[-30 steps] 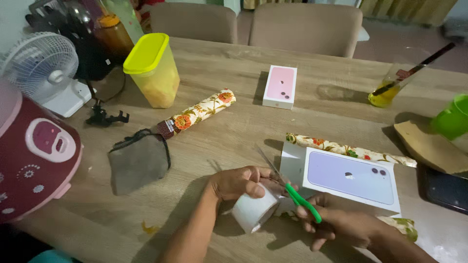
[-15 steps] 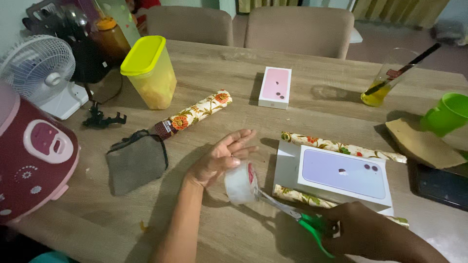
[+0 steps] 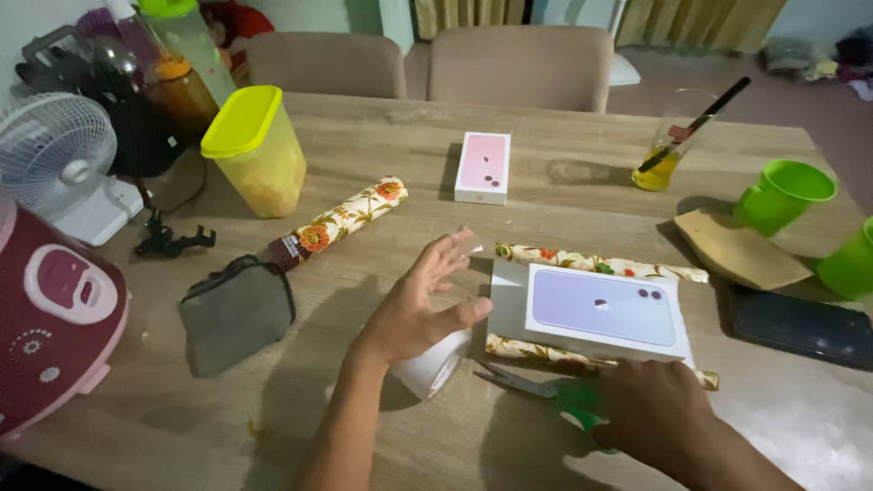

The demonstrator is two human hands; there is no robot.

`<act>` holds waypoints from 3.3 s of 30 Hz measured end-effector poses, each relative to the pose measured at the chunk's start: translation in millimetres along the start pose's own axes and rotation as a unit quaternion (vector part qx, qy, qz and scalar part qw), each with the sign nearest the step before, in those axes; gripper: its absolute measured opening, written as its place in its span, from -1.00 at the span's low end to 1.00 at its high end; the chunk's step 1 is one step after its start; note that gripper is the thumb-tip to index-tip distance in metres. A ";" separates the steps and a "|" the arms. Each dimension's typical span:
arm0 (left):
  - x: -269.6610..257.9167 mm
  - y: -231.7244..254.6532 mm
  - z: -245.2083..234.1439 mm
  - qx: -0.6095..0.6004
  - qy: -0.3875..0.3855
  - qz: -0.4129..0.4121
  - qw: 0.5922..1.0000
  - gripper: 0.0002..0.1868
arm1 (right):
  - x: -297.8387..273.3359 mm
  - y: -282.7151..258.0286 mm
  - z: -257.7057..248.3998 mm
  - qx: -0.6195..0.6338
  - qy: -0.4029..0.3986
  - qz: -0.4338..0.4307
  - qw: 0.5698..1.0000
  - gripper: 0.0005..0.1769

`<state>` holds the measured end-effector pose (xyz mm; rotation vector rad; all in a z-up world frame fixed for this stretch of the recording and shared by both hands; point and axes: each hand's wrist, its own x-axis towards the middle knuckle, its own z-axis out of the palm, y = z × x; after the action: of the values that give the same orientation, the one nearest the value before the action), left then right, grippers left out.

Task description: The person wraps a phone box with floral wrapping paper on a wooden table. They use scissors to cut tape and paper, fold the paper around the box, and secure it with tape. The process includes cutting, folding, and taping to complete the wrapping.

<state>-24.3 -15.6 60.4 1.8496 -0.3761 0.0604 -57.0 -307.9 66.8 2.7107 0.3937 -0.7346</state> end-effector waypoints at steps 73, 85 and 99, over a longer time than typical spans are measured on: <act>-5.7 74.2 114.5 0.120 -0.133 0.040 0.983 -0.39 | -1.0 180.4 27.2 0.435 0.144 0.054 0.887 -0.70; 13.2 80.3 147.4 0.092 -0.207 -0.012 0.974 -0.38 | 15.6 191.8 72.0 0.342 0.153 0.083 0.924 -0.69; 12.1 74.8 145.8 -0.039 -0.204 -0.052 0.977 -0.39 | 3.2 174.1 53.5 0.293 0.248 0.080 0.920 -0.80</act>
<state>-55.9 -174.6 86.7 1.7967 -0.5563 -0.4053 -19.2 -486.0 58.9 3.4420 0.0474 -0.1004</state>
